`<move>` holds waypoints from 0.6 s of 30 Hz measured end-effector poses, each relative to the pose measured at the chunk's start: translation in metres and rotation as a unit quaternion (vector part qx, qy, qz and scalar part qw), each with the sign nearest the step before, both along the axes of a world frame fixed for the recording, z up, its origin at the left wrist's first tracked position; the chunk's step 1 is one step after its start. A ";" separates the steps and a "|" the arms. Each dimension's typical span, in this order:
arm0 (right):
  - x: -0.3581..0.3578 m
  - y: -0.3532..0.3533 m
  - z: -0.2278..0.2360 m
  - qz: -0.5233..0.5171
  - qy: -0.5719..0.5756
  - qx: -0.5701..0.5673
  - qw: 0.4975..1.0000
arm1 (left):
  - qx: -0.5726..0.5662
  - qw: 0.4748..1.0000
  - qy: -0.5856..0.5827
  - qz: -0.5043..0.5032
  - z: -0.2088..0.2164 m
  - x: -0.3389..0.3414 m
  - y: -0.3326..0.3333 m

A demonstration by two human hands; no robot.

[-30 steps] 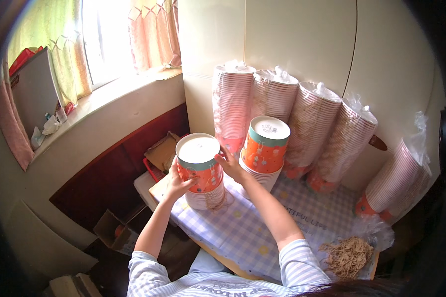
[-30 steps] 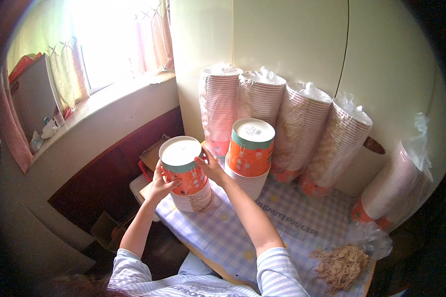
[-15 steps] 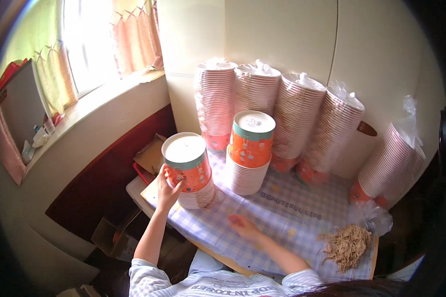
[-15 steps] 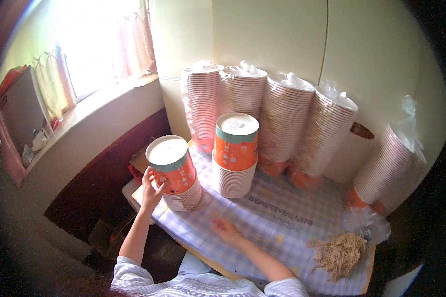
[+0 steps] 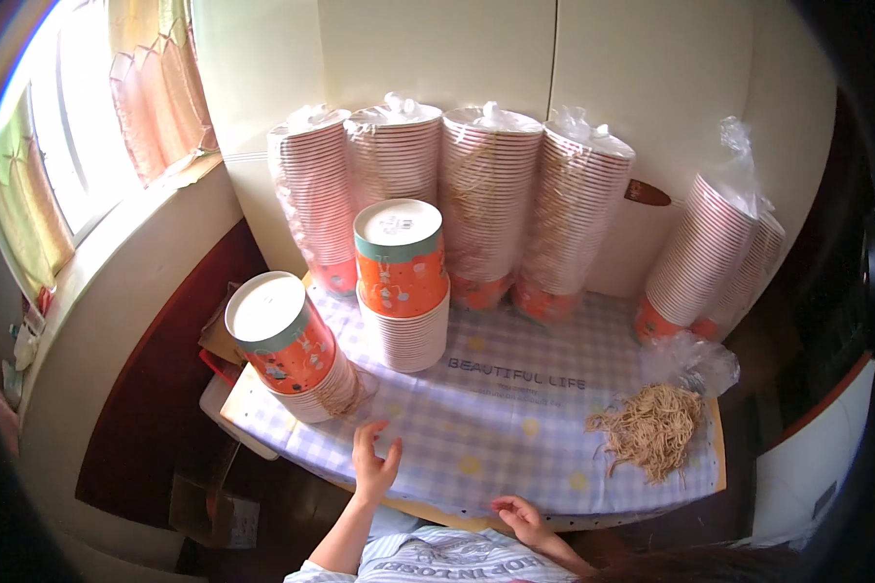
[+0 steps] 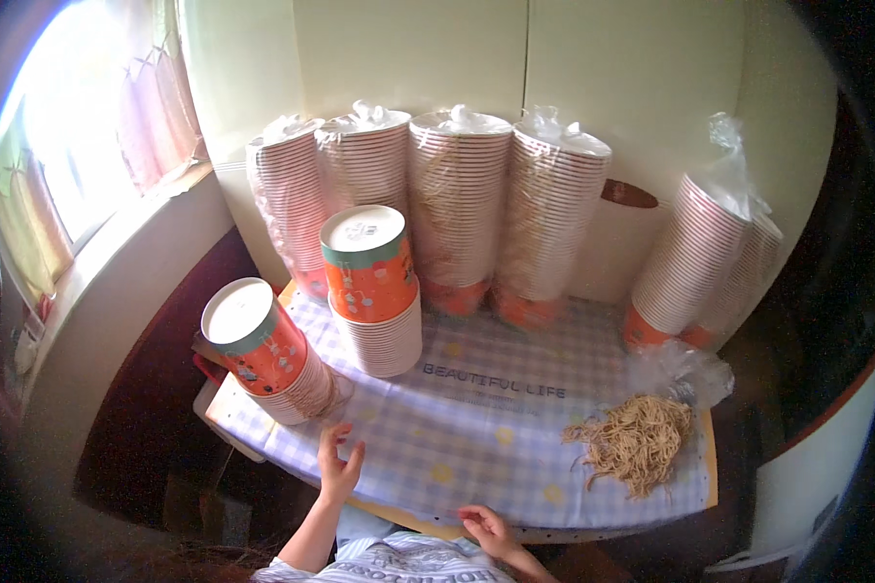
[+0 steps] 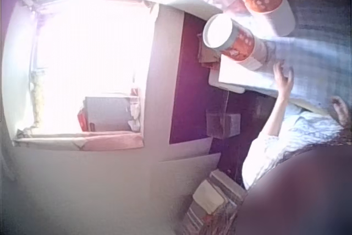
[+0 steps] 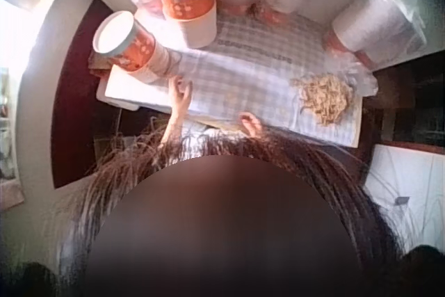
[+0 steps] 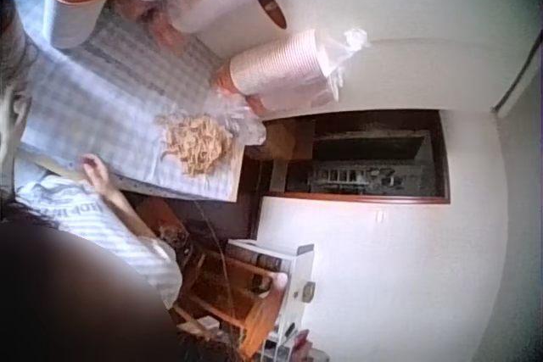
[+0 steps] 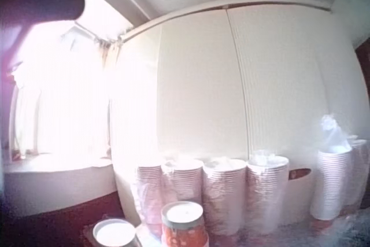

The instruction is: The recorder is organizing stacks of printed paper bowls and using rubber bands to bundle them together at a workstation.

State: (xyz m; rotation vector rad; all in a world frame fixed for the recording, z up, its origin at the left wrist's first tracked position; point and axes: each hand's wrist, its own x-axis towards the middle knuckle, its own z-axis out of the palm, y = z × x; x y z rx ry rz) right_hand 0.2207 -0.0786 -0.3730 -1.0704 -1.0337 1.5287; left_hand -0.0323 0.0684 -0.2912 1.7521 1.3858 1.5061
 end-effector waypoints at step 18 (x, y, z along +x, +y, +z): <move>0.035 -0.038 0.011 -0.088 -0.141 -0.017 0.986 | 0.218 0.912 0.323 0.125 0.171 0.038 0.164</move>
